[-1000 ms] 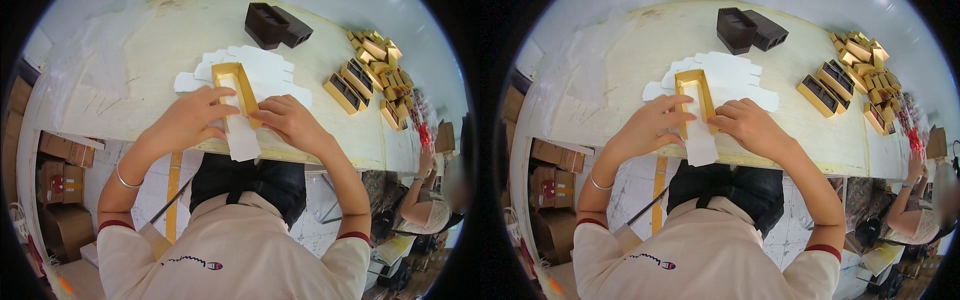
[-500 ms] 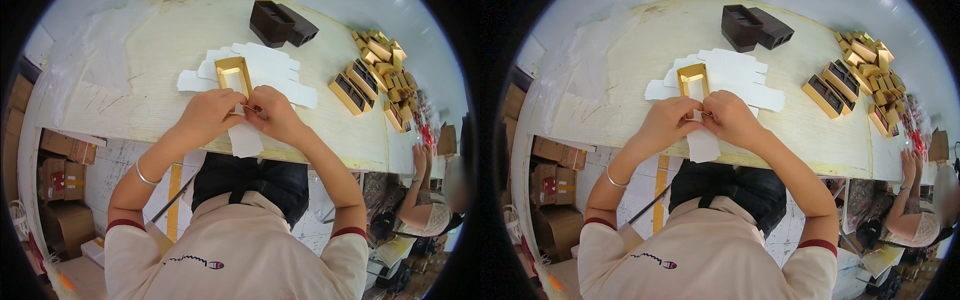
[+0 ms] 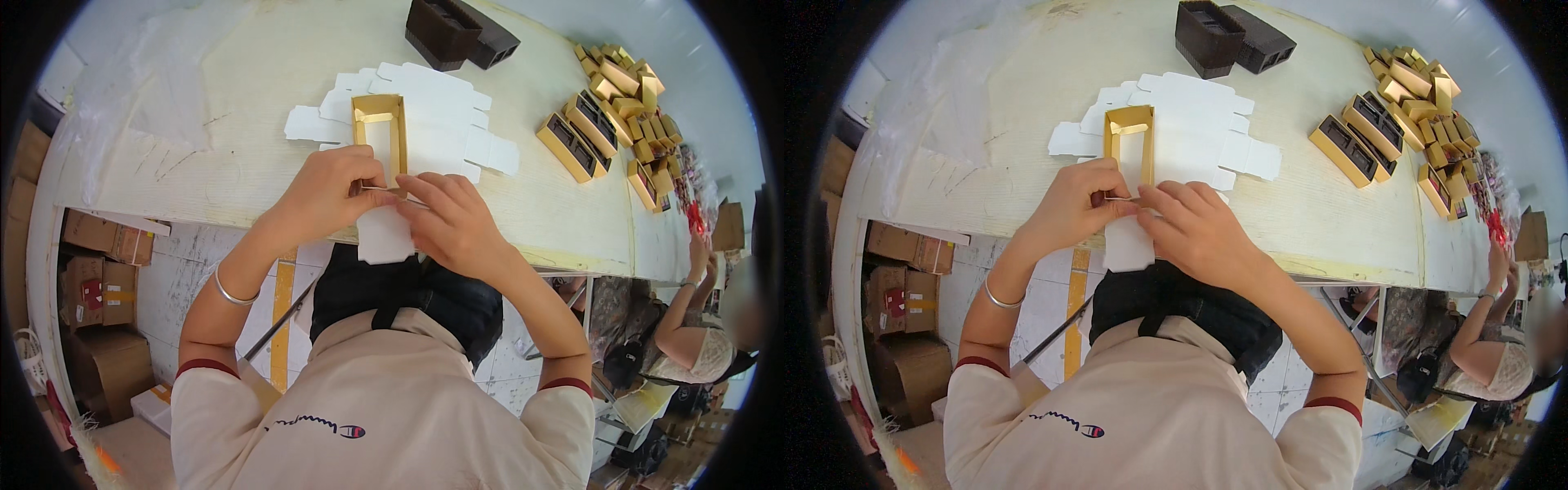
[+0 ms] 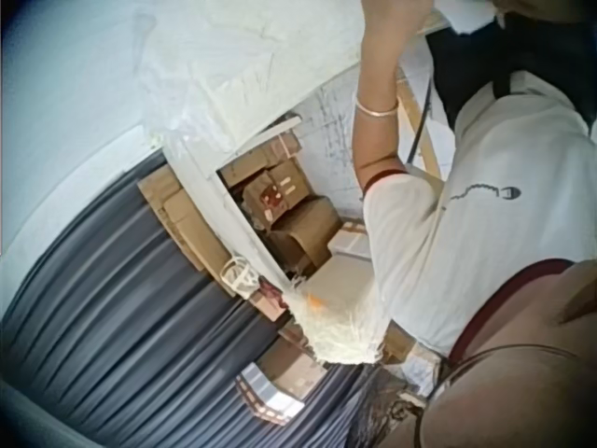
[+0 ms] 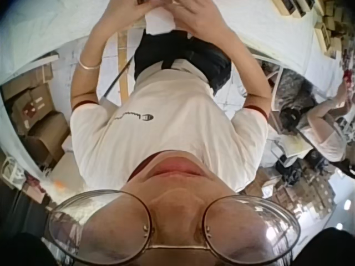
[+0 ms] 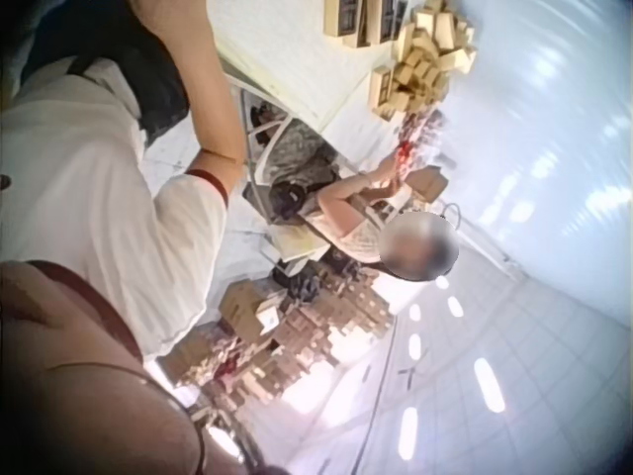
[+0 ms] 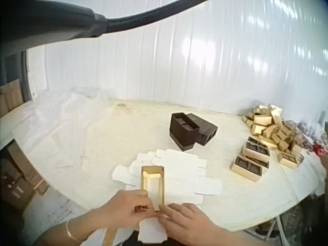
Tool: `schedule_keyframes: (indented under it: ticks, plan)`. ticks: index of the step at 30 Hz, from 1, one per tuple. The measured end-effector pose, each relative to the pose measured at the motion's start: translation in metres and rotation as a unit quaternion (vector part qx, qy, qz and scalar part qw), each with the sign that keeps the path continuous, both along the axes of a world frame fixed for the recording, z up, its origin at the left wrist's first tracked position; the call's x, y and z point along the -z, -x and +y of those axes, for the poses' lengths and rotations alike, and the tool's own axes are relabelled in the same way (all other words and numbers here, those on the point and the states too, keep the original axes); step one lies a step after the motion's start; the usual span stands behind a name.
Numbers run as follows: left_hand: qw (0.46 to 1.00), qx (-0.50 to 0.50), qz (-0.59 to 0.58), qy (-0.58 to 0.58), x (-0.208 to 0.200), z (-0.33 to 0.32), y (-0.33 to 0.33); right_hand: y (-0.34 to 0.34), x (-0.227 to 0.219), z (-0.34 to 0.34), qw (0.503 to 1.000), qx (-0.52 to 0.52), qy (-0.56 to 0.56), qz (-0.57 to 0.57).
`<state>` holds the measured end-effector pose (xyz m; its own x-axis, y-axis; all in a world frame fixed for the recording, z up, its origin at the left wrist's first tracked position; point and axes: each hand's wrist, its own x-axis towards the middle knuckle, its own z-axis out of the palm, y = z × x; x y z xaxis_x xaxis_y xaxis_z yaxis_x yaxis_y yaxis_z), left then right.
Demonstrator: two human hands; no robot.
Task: The person folds flat cardboard pieces into small rectangular boxes and inserts black plastic trays into them. They repeat this process multiple times, stacking the finished boxes on the table.
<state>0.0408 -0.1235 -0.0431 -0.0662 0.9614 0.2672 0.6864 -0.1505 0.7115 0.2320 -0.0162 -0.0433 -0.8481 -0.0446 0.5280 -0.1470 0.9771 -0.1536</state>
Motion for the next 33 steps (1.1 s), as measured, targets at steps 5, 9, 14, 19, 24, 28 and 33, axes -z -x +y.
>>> schedule_keyframes:
  ticks: [5, 9, 14, 19, 24, 28, 33]
  plan:
    - [0.964, 0.006, -0.242, 0.108, 0.004, 0.004, 0.017, 0.026, 0.018, 0.015, 0.864, 0.009, 0.501, 0.053]
    - [0.987, -0.028, -0.146, 0.065, -0.006, 0.005, 0.005, 0.033, 0.013, 0.008, 0.824, 0.028, 0.564, 0.041]
    - [0.989, -0.078, -0.115, -0.048, 0.006, 0.005, -0.007, 0.03, 0.017, 0.005, 0.972, 0.056, 0.206, 0.1]
    - [0.979, -0.1, 0.037, -0.174, 0.02, -0.005, -0.025, 0.025, 0.009, 0.009, 0.985, 0.027, 0.162, 0.059]
    - [0.979, -0.095, 0.117, -0.135, 0.02, -0.004, -0.02, 0.031, -0.009, 0.02, 0.982, 0.012, 0.165, -0.091]
    - [0.992, -0.091, 0.066, -0.059, 0.002, -0.006, -0.015, 0.024, -0.016, 0.031, 0.926, -0.043, 0.362, -0.094]
    - [0.989, -0.111, 0.074, -0.056, 0.001, -0.011, -0.015, 0.014, -0.007, 0.028, 0.959, 0.051, 0.267, -0.083]
